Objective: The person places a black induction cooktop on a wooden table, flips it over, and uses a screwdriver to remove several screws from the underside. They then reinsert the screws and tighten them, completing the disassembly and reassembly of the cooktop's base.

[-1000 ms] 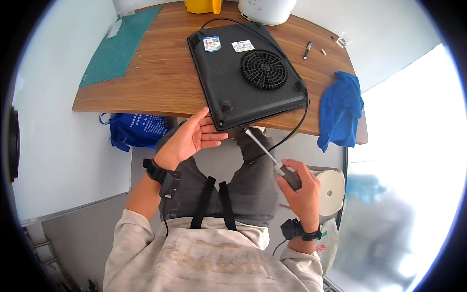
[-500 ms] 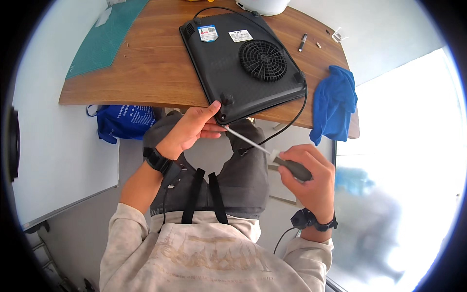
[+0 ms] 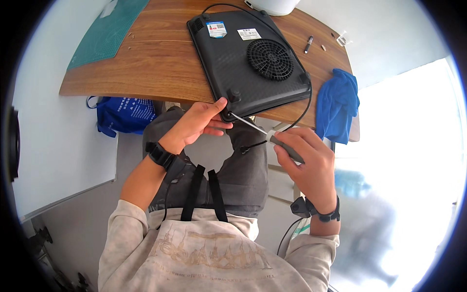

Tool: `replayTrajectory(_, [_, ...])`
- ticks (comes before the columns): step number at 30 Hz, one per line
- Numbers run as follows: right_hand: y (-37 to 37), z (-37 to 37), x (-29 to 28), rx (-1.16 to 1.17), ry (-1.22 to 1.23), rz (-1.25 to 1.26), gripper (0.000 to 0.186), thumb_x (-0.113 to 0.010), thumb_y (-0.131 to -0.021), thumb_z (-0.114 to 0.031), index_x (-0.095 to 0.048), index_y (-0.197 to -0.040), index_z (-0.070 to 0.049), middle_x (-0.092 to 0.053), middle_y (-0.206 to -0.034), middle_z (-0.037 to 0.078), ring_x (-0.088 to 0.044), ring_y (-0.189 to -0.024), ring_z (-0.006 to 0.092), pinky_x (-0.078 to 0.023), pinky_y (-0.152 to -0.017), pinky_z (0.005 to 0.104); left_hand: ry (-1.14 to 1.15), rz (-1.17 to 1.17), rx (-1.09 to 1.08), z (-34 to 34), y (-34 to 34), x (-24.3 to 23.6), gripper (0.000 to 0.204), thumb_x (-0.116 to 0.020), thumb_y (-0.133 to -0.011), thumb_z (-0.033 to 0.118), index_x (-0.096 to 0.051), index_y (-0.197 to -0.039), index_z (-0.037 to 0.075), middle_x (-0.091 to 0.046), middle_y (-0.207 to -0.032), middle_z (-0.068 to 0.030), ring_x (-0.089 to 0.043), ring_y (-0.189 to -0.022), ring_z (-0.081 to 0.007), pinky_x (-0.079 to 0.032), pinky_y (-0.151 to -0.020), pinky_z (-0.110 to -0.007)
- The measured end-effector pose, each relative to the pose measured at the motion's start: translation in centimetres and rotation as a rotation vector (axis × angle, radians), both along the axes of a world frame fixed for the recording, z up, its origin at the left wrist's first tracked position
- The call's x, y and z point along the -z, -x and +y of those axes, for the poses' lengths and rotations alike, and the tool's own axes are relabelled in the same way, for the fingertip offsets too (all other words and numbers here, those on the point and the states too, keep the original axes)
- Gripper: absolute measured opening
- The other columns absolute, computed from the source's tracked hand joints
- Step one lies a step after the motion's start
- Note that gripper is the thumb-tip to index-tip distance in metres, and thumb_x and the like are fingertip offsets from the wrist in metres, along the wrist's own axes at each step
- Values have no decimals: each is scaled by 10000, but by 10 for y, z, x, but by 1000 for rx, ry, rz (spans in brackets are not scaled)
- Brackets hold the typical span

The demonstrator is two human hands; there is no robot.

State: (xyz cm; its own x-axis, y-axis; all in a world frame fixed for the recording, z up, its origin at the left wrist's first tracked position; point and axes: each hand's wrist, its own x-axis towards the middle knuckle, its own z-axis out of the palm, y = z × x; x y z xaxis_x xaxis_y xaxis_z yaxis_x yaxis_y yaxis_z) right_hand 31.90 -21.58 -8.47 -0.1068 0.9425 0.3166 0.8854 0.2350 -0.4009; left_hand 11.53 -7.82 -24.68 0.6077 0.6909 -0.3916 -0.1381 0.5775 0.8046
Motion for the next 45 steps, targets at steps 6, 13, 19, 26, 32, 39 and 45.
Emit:
replayTrajectory(6, [9,-3,0,-53,-6,-92,157,-770,-823,-31,-758,-979,-46,-676,-936,68,-666,-680,203,-535,-591,303,-11,6,1,-2,-1,-4,612,-627,-924,635,-719,-1024,39,-735,-986,-65,-731,-946,-193,-579,-739,-310])
replayTrajectory(13, [14,0,-4,-99,-7,-113,137,-774,-828,-36,-743,-960,-54,-667,-975,59,-655,-636,189,-526,-548,310,-24,-2,0,-3,-4,-5,609,-625,-925,636,-721,-1019,41,-734,-979,-61,-731,-945,-193,-575,-741,-316])
replayTrajectory(19, [18,9,-9,-159,-32,-156,111,-762,-831,-26,-723,-934,-39,-664,-975,67,-667,-653,214,-529,-557,325,-29,-16,1,-2,-6,-5,601,-630,-930,623,-718,-1032,37,-731,-976,-63,-733,-940,-201,-579,-724,-317])
replayTrajectory(26, [34,16,-25,-146,82,-201,181,-725,-764,-5,-712,-943,-25,-649,-1020,96,-683,-710,247,-539,-630,341,-20,-50,-3,-4,-4,0,604,-629,-942,596,-704,-1092,15,-725,-1015,-75,-736,-920,-196,-587,-671,-292])
replayTrajectory(32, [48,30,-38,-115,159,-44,282,-671,-671,37,-576,-934,5,-602,-1066,140,-647,-857,290,-531,-759,342,-14,-24,-1,-1,-7,13,568,-630,-950,576,-716,-1062,25,-725,-1005,-87,-734,-889,-192,-603,-656,-310])
replayTrajectory(39, [35,41,-38,-321,11,-13,299,-740,-743,66,-612,-1009,20,-662,-1027,137,-656,-903,243,-519,-789,322,-33,-94,-33,-4,-8,5,622,-660,-928,577,-690,-1036,-34,-679,-924,-98,-741,-877,-222,-614,-625,-323])
replayTrajectory(45, [35,57,-34,-381,-88,-3,364,-678,-772,89,-599,-1122,25,-631,-1104,153,-652,-914,258,-515,-796,313,-31,-21,-7,-3,-5,-3,617,-637,-934,597,-705,-1054,-3,-711,-1004,-105,-739,-906,-209,-606,-657,-302])
